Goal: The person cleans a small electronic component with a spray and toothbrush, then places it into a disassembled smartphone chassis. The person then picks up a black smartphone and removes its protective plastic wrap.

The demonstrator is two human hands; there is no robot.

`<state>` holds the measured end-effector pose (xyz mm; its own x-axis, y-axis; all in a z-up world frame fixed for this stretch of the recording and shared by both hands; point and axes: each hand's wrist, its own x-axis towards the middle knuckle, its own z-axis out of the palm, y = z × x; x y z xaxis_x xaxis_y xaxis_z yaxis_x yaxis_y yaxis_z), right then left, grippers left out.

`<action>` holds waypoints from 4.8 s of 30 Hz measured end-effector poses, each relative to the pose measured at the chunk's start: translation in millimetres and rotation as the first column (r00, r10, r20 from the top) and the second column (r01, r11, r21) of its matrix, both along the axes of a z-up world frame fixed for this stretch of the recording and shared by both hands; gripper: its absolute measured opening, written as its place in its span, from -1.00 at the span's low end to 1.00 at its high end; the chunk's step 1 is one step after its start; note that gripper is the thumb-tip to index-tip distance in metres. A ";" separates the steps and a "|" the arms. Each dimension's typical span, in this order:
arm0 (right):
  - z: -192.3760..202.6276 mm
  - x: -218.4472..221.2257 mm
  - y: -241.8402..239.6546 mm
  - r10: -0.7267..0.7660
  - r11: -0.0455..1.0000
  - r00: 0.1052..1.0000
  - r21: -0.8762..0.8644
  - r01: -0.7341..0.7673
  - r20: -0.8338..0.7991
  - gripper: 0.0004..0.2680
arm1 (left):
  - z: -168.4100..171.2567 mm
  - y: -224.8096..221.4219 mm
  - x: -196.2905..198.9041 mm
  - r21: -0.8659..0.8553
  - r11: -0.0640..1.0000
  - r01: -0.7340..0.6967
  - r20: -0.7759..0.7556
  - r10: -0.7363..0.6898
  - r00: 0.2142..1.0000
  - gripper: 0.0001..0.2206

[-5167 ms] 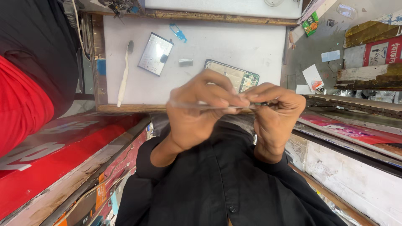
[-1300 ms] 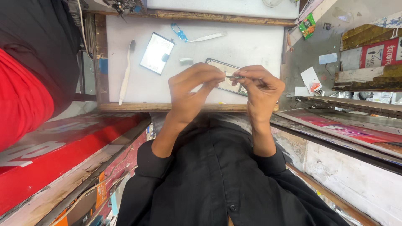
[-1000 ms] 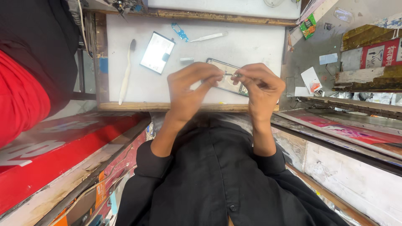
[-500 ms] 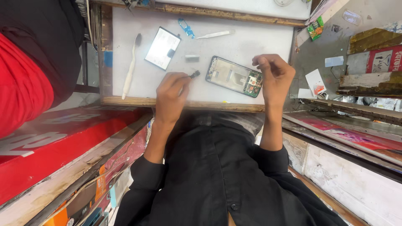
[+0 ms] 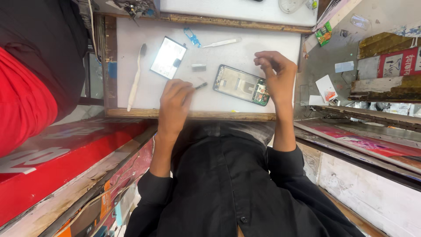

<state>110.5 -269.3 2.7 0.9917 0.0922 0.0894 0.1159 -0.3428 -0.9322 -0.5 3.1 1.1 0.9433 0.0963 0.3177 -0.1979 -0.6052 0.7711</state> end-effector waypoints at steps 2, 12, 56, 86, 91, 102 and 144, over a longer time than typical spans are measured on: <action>-0.7 0.7 1.4 0.009 0.998 0.999 -0.069 -0.006 0.053 -0.88 | 1.1 1.3 -0.5 -0.012 1.000 0.021 -0.022 -0.021 1.000 -0.87; -14.5 57.8 -53.1 -0.251 0.961 0.863 0.008 0.276 0.439 -0.73 | -0.2 35.8 -9.2 0.288 0.802 -0.524 0.084 0.524 0.848 -0.75; 62.4 -66.9 -104.8 -0.270 0.797 0.788 -0.330 0.505 0.554 -0.47 | 31.9 -223.6 85.2 -0.959 0.257 0.119 -0.155 -0.827 0.540 -0.61; 50.7 -64.7 -113.6 -0.392 0.791 0.749 -0.220 0.571 0.534 -0.43 | 17.5 -232.1 93.9 -0.969 0.232 0.084 -0.158 -0.845 0.511 -0.57; 36.0 -22.0 -105.8 -0.308 0.872 0.752 -0.142 0.468 0.582 -0.26 | 15.0 -201.8 81.6 -0.944 0.323 0.073 -0.177 -0.680 0.712 -0.55; -38.0 144.8 -32.8 -0.026 0.999 0.883 0.029 0.014 0.469 -0.30 | -5.7 -40.2 -23.0 -0.714 0.616 -0.331 -0.306 0.150 0.940 -0.58; 44.6 -35.1 69.2 0.325 0.946 0.896 -0.096 -0.310 0.302 -0.91 | 29.6 -25.0 -58.1 -0.222 0.934 -0.280 0.045 0.297 0.954 -0.67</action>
<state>75.4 -200.1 47.3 0.8320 0.4085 0.3754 0.5056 -0.2797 -0.8162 -58.6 -21.9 30.6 0.8385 0.4329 0.3310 -0.1029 -0.4706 0.8763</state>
